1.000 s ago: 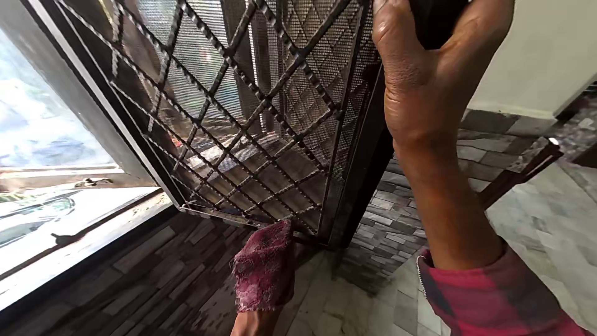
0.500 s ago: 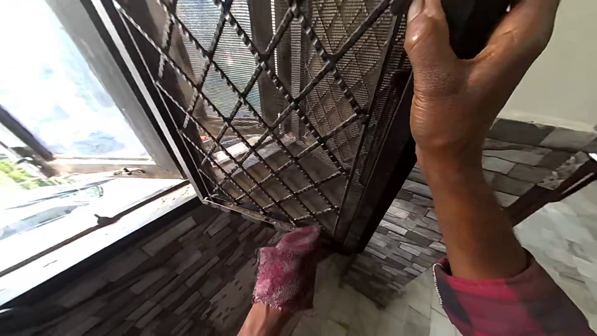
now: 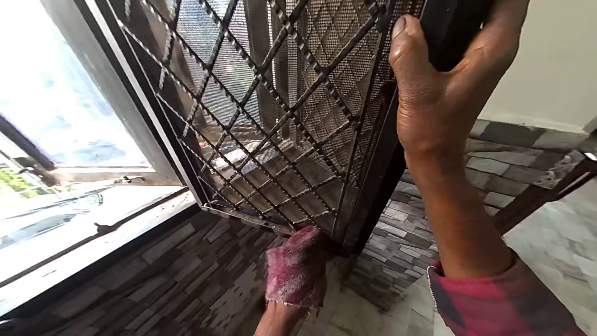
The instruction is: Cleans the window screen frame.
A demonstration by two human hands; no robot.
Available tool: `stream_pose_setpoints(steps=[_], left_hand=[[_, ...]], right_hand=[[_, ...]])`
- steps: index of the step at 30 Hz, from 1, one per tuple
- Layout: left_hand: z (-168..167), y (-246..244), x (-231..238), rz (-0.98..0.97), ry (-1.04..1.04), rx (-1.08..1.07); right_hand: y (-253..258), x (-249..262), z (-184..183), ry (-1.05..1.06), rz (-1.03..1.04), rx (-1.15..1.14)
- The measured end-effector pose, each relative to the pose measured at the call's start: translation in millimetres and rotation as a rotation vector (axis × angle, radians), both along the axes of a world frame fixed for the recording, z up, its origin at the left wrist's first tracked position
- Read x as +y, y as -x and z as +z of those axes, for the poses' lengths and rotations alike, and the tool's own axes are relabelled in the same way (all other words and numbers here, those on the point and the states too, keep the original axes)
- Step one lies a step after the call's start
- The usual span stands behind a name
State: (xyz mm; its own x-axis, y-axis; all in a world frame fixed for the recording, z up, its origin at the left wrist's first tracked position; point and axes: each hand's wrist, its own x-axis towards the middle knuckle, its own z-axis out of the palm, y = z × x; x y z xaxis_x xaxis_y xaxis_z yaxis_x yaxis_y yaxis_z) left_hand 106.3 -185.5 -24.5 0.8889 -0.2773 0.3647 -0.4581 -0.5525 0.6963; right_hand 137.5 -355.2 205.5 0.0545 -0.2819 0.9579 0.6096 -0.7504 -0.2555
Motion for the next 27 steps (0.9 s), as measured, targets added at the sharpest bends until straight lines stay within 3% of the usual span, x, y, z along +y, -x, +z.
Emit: stream_pose_setpoints(steps=[3,6,10,14,15,17,18,22,27], left_hand=[[1.4,4.4,-7.1,0.042,-0.076,0.11],[6.1,9.0,-0.5,-0.037,0.096,0.202],[2.4,9.0,12.0,0.022,0.154,0.071],[80.5,30.3,-15.9,0.174,0.289,0.195],[71.8,24.9,-20.1,0.176,0.25,0.115],[23.3,-2.1,-22.5,0.179,0.093,-0.238],[12.3,-7.9,-24.4,0.17,0.045,-0.288],[4.2,-3.1,-20.9,0.143,-0.118,-0.176],[-13.1,-6.2,-1.3,-0.094,0.288,0.137]], right_hand=[[-0.9,-0.7,-1.1,0.009,0.011,-0.017],[1.9,0.1,-0.7,0.016,0.029,-0.011],[2.6,0.0,-0.3,0.021,0.038,-0.016],[3.8,1.5,-1.1,-0.004,0.03,0.015],[4.3,1.5,-0.6,0.003,0.037,0.012],[5.6,1.1,-0.5,0.013,0.041,0.024],[6.4,0.8,-0.8,0.018,0.037,0.035],[4.3,-1.5,-1.4,0.043,0.031,0.036],[6.5,-1.1,-0.3,0.055,0.022,0.037]])
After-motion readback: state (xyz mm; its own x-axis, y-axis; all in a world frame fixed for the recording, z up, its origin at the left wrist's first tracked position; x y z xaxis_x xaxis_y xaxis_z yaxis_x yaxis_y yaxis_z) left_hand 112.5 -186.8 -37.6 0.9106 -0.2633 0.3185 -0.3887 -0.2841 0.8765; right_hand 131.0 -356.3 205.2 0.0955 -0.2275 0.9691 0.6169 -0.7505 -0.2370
